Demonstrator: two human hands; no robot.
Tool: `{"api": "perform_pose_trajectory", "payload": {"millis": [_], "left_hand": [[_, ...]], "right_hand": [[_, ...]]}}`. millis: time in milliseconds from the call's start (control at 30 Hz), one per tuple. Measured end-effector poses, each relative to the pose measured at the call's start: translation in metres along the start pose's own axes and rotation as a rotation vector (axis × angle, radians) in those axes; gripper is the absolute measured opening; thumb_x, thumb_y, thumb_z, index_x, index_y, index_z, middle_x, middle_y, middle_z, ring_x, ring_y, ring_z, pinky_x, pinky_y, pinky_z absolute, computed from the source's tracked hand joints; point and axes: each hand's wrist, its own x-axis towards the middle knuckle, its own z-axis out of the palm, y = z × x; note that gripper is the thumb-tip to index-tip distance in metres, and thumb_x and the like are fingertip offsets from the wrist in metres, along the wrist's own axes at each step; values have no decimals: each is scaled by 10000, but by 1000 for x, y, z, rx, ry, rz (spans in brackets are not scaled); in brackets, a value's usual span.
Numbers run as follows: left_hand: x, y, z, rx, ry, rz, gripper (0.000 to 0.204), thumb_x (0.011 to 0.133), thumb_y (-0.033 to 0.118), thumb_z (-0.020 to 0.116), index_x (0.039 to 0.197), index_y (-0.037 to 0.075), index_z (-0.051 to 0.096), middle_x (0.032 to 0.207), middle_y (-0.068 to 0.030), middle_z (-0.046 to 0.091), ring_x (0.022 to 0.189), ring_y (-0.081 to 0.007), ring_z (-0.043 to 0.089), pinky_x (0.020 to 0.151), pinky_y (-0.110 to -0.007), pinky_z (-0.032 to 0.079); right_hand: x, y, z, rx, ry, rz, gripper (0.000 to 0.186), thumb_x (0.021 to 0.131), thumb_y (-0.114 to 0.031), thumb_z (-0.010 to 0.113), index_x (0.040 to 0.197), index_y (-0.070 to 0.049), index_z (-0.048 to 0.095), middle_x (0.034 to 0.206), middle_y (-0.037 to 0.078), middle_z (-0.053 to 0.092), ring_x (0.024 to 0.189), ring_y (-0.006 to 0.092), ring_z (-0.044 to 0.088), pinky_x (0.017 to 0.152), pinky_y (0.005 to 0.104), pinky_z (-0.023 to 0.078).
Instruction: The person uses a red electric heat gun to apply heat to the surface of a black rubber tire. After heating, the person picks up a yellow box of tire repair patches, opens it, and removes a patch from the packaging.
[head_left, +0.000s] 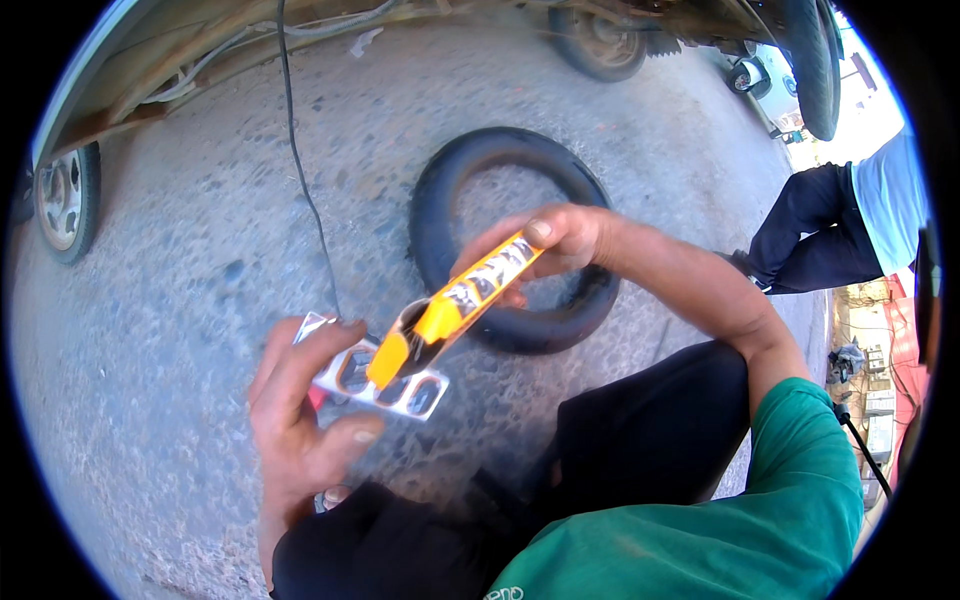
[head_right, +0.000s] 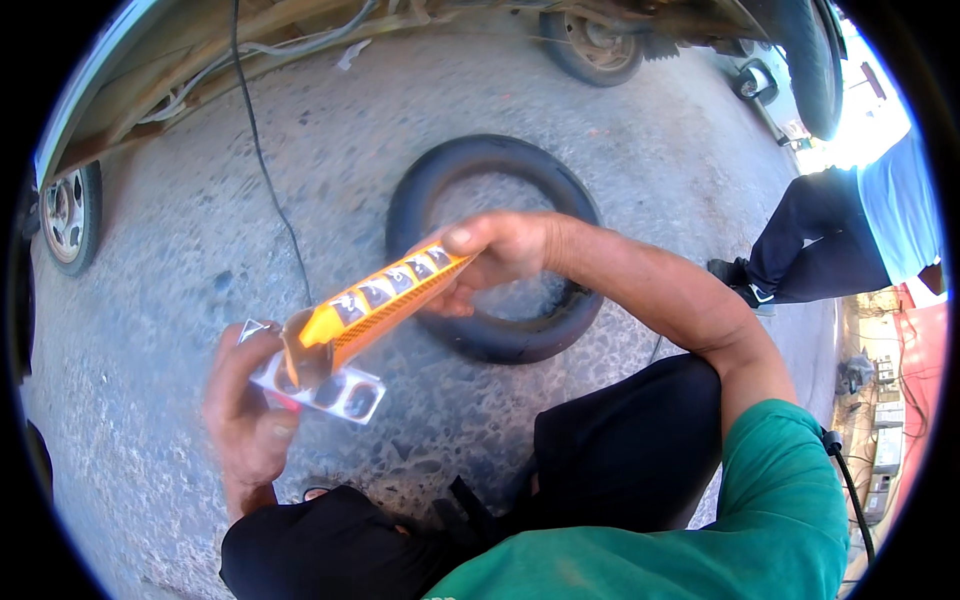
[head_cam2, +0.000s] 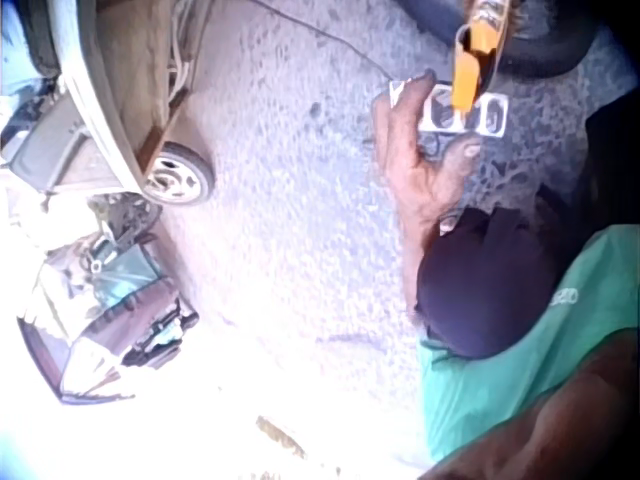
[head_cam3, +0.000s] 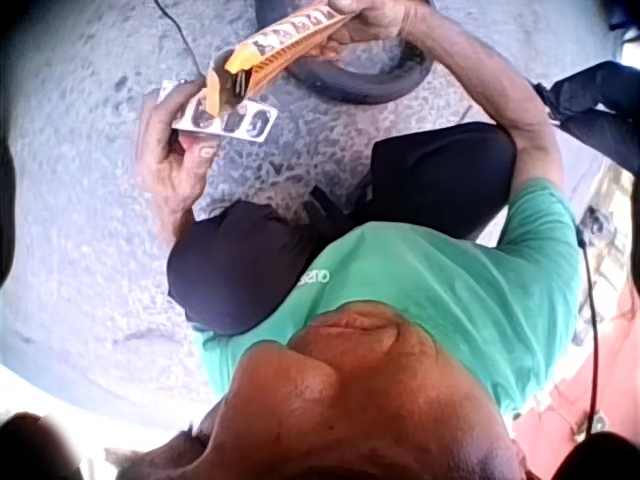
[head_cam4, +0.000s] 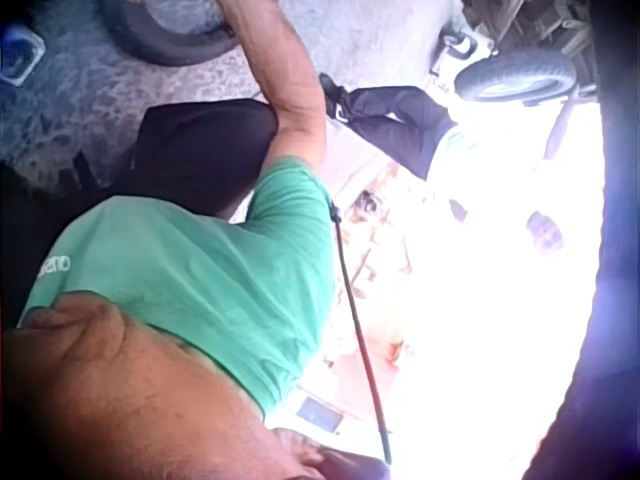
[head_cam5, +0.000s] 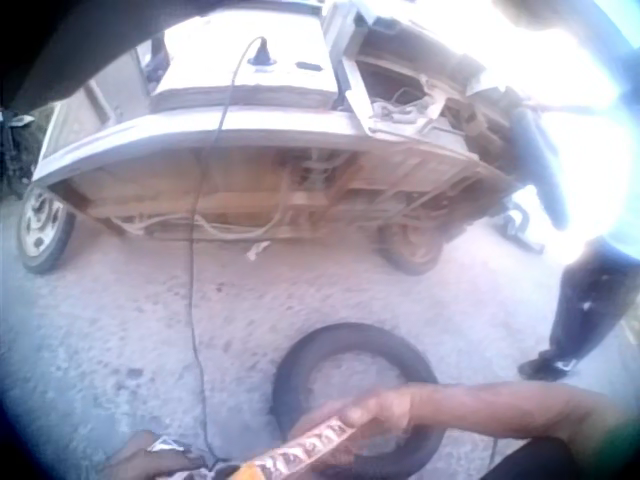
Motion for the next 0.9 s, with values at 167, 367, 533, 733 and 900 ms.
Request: {"api": "perform_pose_trajectory", "payload": {"millis": [167,367,533,733,900], "left_hand": [[-8,-38,6,-23,-58,-163,262,886,107,716,1110,-28,692,1007,-111,658,938,-202,660,778,-331,508],[-33,-100,42,-807,86,-624,297,1053,119,509,1257,-55,636,1178,-109,682,1028,-209,672,833,-366,559],[-37,-120,62,-983,98,-767,401,1070,233,501,1385,-11,548,1269,-132,658,1096,-222,660,835,-403,586],[-41,-121,65,-1130,98,-741,402,1066,254,511,1376,2,547,1256,-113,663,1091,-229,665,851,-415,591],[-45,-125,63,-1131,100,-703,422,1066,276,506,1374,-10,537,1270,-121,660,1081,-231,669,844,-418,592]], "right_hand": [[3,-29,18,-401,306,222,935,846,-841,489,1220,-4,674,847,101,634,752,182,579,711,324,468],[7,-65,45,-1078,668,252,860,856,-813,505,977,-3,767,735,140,669,625,195,585,589,356,475],[35,-100,101,-1682,689,189,749,849,-703,564,679,2,751,541,129,623,496,233,611,506,358,501],[37,-95,95,-1745,734,81,762,859,-693,548,632,14,715,525,152,609,490,240,628,478,378,494],[19,-94,57,-1370,698,185,781,859,-745,535,714,-6,743,522,115,593,468,242,583,453,354,422]]}}
